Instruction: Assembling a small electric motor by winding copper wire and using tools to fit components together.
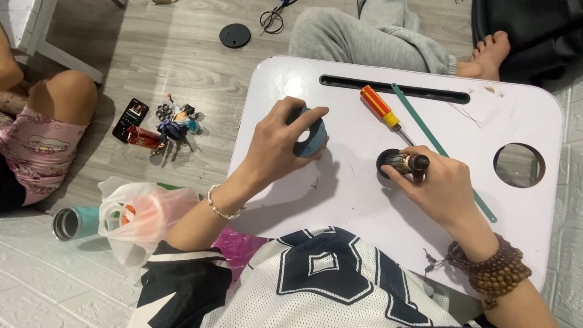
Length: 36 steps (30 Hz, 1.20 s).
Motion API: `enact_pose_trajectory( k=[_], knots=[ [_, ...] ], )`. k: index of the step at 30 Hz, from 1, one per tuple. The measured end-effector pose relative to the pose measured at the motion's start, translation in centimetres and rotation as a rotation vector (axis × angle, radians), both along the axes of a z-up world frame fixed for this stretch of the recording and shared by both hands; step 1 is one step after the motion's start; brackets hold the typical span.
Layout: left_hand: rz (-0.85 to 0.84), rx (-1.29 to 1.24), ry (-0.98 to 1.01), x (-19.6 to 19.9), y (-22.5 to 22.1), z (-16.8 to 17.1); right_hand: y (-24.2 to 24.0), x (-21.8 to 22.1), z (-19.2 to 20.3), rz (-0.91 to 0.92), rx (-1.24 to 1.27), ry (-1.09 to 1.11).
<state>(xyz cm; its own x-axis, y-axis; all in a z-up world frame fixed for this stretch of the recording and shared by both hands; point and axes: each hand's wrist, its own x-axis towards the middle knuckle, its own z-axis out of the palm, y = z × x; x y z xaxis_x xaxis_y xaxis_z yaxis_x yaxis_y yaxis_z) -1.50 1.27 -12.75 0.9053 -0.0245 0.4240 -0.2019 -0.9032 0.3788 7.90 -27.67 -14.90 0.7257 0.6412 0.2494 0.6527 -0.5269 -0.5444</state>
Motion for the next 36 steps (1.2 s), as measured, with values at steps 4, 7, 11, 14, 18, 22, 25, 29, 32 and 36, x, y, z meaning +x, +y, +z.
enact_pose_trajectory(
  k=[4, 7, 11, 14, 18, 22, 25, 29, 32, 36],
  knots=[
    [-0.006, 0.024, 0.002, 0.1, -1.4, -1.7, -0.2, 0.1, -0.3, -0.026, 0.000, 0.032],
    [0.017, 0.003, 0.107, -0.6, -2.8, -4.1, -0.3, 0.0, -0.2, -0.021, -0.006, 0.032],
    [0.013, 0.045, 0.087, -0.5, -2.5, -3.7, 0.0, 0.3, 0.0, -0.025, -0.020, 0.055],
    [-0.017, 0.031, 0.101, -0.2, -2.0, -3.3, 0.1, 0.0, 0.4, -0.049, -0.015, 0.086],
    [0.009, 0.081, -0.017, 0.4, -0.4, -3.7, 0.1, 0.3, 0.6, -0.044, -0.022, 0.089],
    [0.042, 0.043, -0.069, -0.4, -0.2, 1.0, 0.1, 0.2, 0.2, -0.031, 0.023, 0.084],
    [0.056, 0.022, -0.087, -0.5, -1.1, 0.4, 0.1, 0.2, 0.2, -0.033, 0.008, 0.072],
    [-0.001, 0.033, 0.019, -0.3, -2.2, -3.9, 0.3, 0.0, 0.5, -0.064, 0.040, 0.118],
    [-0.003, 0.025, 0.079, -0.3, -2.1, -4.2, 0.1, 0.0, -0.2, -0.066, 0.032, 0.109],
    [-0.023, 0.026, 0.133, 0.1, -1.6, -4.1, 0.1, 0.1, 0.1, -0.065, 0.047, 0.139]
  ],
)
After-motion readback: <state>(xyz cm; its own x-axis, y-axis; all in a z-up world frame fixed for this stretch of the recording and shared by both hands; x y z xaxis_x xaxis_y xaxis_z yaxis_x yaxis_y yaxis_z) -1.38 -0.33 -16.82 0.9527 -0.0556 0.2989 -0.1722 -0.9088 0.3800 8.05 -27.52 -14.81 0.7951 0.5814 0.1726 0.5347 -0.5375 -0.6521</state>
